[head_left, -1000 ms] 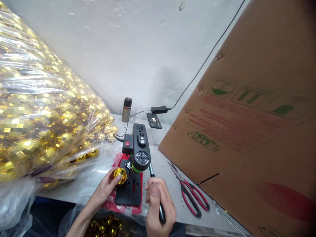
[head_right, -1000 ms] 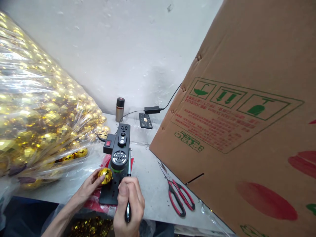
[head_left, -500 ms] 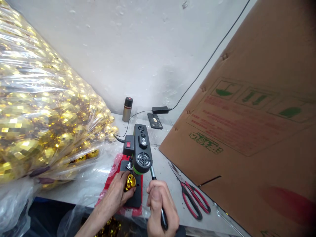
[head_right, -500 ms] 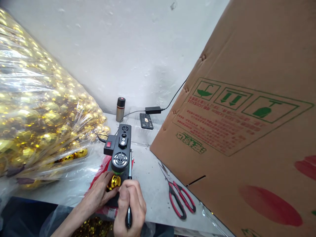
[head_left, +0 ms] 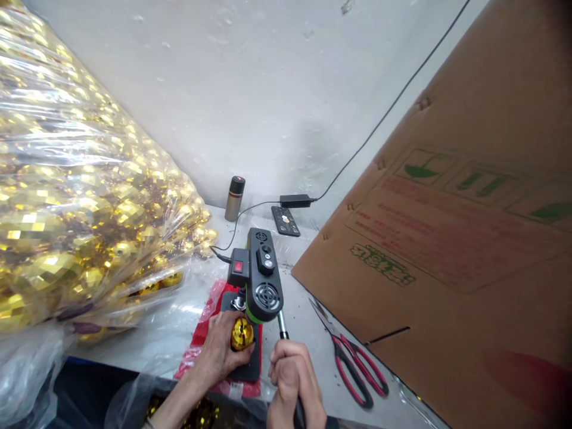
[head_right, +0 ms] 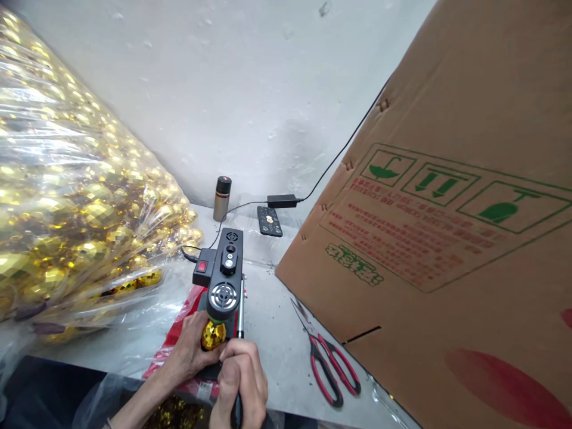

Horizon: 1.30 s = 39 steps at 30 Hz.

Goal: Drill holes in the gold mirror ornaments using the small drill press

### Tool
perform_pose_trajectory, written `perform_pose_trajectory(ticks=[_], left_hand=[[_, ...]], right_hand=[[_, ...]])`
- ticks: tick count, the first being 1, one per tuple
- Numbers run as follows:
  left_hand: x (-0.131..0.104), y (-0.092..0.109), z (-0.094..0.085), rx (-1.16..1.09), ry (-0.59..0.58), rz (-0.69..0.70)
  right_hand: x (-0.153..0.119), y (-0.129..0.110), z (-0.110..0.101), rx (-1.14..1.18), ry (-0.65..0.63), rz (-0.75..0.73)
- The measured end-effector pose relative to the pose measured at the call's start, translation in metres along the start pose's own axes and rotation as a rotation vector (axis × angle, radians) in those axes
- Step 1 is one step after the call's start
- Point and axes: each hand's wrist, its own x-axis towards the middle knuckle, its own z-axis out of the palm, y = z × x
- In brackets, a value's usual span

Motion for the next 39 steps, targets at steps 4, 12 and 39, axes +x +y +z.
perform_pose_trajectory(ticks=[4,12,39], left_hand=[[0.0,0.001,0.002,0.011,0.005,-0.007],[0.001,0.004,0.0,0.006,-0.01,-0.019],[0.001,0.002,0.007,-0.025,0.037,-0.029]], right_hand=[[-0.001,0.028,-0.001,-0.068,-0.005,-0.275],[-0.006,0.047,0.004,-0.08,0.078,-0.342],[-0.003,0.049,0.005,-0.078,0.137,-0.374]])
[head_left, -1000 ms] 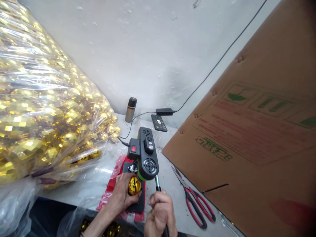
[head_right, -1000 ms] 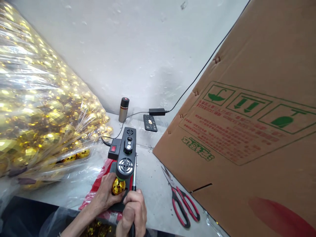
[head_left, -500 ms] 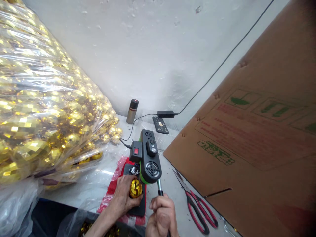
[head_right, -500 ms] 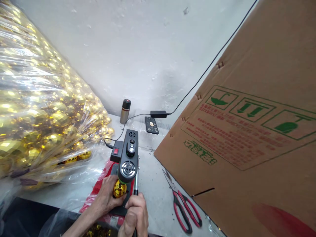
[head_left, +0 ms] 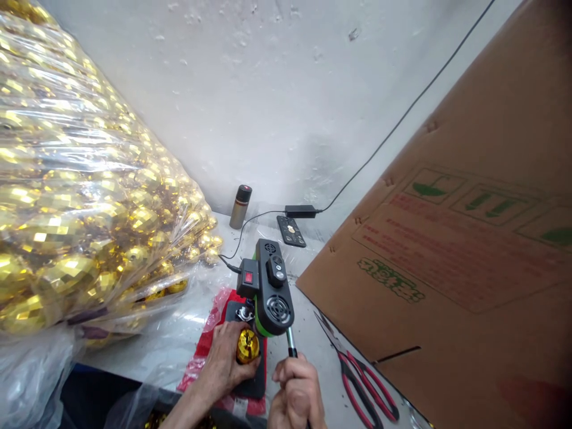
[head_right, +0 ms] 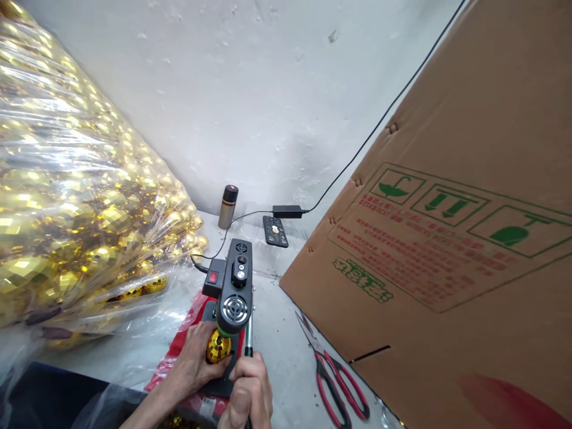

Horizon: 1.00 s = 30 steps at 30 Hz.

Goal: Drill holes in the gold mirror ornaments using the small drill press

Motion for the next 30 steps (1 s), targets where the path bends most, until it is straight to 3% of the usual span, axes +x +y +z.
perform_pose_trajectory(ticks=[19,26,30], left_hand=[[0.002,-0.014,0.008,0.023,0.041,0.048],[0.003,-0.013,0.006,0.089,0.057,0.036],[0.003,-0.013,0.004,0.109,0.052,0.053]], right_hand=[[0.003,0.003,-0.003,-0.024,-0.085,-0.001],[-0.013,0.007,-0.012,-0.081,-0.2,-0.016],[-0.02,0.014,-0.014,-0.066,-0.203,-0.069]])
